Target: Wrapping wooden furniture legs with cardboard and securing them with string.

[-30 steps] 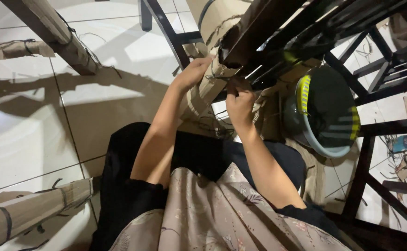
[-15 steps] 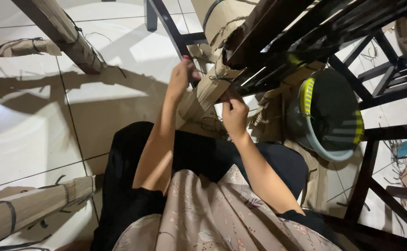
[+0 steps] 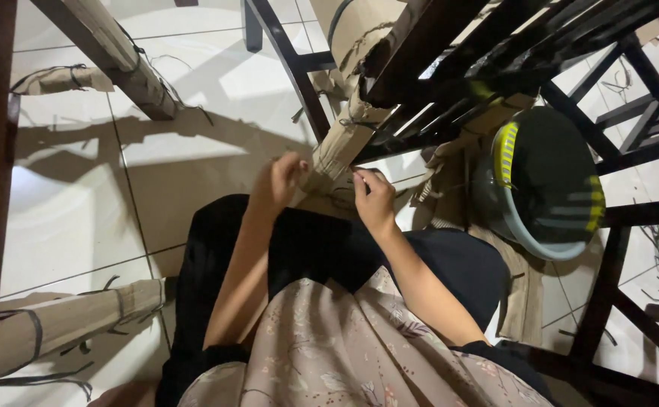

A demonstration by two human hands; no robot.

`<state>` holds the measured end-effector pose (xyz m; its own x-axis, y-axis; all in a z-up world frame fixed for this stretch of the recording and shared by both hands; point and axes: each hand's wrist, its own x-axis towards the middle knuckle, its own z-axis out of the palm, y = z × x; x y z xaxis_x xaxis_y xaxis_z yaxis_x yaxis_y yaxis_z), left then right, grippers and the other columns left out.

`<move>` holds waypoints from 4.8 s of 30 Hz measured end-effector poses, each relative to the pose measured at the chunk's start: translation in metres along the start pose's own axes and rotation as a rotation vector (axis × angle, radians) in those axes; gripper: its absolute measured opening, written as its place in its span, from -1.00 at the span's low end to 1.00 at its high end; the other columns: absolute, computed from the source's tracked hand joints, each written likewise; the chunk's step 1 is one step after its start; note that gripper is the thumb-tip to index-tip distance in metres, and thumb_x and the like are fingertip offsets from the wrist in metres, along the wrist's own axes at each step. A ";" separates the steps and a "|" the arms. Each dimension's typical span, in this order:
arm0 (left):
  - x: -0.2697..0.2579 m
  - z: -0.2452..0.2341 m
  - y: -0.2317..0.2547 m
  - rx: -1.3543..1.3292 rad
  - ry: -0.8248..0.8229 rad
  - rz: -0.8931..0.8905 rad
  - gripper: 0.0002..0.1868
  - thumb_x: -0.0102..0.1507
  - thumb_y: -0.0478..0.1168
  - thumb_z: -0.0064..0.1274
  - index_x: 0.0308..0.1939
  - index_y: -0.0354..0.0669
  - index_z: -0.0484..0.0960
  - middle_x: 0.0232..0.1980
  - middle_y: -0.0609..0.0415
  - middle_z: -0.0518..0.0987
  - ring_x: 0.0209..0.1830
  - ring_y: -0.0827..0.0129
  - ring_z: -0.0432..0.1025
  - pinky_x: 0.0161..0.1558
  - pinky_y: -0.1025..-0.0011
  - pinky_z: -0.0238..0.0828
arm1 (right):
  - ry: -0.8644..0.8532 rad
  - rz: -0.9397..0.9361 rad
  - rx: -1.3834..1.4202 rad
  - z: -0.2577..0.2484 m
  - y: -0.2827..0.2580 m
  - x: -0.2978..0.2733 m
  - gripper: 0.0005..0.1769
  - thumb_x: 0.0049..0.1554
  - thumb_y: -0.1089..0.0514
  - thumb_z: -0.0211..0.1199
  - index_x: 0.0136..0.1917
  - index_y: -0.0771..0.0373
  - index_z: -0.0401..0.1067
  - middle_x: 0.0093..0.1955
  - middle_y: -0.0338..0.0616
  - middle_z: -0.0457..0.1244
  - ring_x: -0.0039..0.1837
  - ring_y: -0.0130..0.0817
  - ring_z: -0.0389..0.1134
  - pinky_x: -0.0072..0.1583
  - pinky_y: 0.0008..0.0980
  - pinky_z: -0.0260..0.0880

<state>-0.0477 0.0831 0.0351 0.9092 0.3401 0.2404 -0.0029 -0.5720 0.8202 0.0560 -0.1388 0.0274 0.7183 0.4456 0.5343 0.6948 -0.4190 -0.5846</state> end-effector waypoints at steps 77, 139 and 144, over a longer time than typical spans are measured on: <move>0.011 0.033 0.034 0.079 0.587 0.352 -0.91 0.19 -0.14 0.27 -0.31 0.17 0.64 -0.37 0.26 0.59 -0.46 0.27 0.51 -0.24 0.38 0.42 | -0.214 -0.448 -0.290 0.004 -0.041 0.019 -0.86 0.11 0.47 0.11 -0.21 0.33 0.41 -0.22 -0.07 0.21 -0.17 -0.02 0.33 -0.13 -0.22 0.39; 0.024 0.099 -0.035 -1.428 0.508 -0.426 -0.80 0.48 -0.18 -0.07 -0.07 -0.27 0.50 -0.36 0.17 0.46 -0.41 0.60 0.34 -0.26 0.73 0.33 | -0.325 -0.230 -0.102 -0.022 -0.037 0.029 -0.85 0.32 0.03 0.17 -0.09 0.06 0.39 -0.14 -0.19 0.37 -0.15 -0.08 0.48 -0.16 -0.21 0.51; 0.018 0.066 -0.027 -1.256 0.349 -0.332 -0.60 0.48 -0.10 -0.05 -0.41 -0.23 0.49 -0.61 0.19 0.16 -0.68 0.55 0.07 -0.54 0.62 0.09 | -0.344 -0.088 -0.095 -0.004 -0.022 0.029 -0.91 0.31 0.09 0.18 -0.04 0.11 0.40 -0.31 -0.02 0.36 -0.20 0.13 0.46 -0.17 0.03 0.50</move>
<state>-0.0036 0.0561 -0.0170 0.7893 0.6063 -0.0970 -0.3523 0.5766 0.7372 0.0617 -0.1204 0.0581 0.6127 0.7165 0.3336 0.7651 -0.4318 -0.4777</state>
